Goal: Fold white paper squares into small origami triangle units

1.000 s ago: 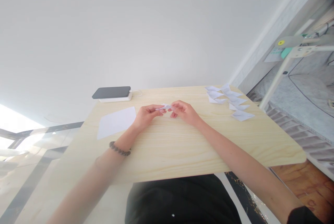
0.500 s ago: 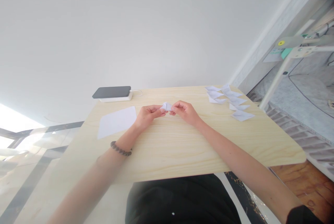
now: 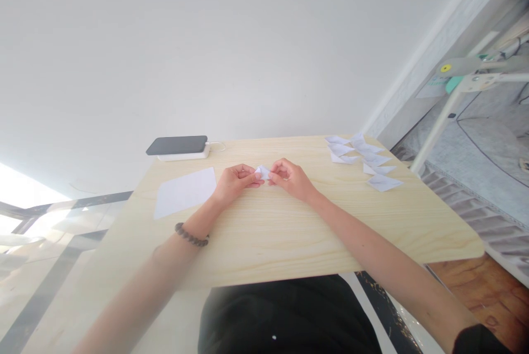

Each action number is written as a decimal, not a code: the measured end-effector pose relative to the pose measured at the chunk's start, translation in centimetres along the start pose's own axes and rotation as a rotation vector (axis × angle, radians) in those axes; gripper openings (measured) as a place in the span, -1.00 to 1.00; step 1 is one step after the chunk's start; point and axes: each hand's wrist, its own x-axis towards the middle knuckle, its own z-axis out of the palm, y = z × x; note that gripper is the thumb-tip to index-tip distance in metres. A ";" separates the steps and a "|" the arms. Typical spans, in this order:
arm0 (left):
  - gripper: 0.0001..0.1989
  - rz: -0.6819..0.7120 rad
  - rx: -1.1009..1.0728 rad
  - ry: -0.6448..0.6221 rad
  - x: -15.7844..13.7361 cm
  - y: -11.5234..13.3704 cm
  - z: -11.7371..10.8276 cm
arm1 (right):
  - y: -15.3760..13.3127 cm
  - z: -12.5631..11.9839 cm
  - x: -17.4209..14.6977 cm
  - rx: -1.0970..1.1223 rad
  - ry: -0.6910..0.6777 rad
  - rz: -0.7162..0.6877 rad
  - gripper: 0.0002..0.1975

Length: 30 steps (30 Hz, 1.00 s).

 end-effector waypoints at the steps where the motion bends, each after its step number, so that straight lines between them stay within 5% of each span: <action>1: -0.69 -0.002 0.003 0.003 0.0 0.0 0.0 | 0.1 0.0 0.0 0.012 -0.012 0.005 -0.77; 13: -0.57 0.034 -0.045 0.010 -0.1 0.1 0.1 | -0.3 0.0 0.2 -0.209 -0.079 0.031 -0.63; 30: -0.62 -0.087 0.045 -0.158 -0.1 -0.1 0.0 | -0.6 -0.4 -0.1 -0.254 -0.150 -0.013 -0.69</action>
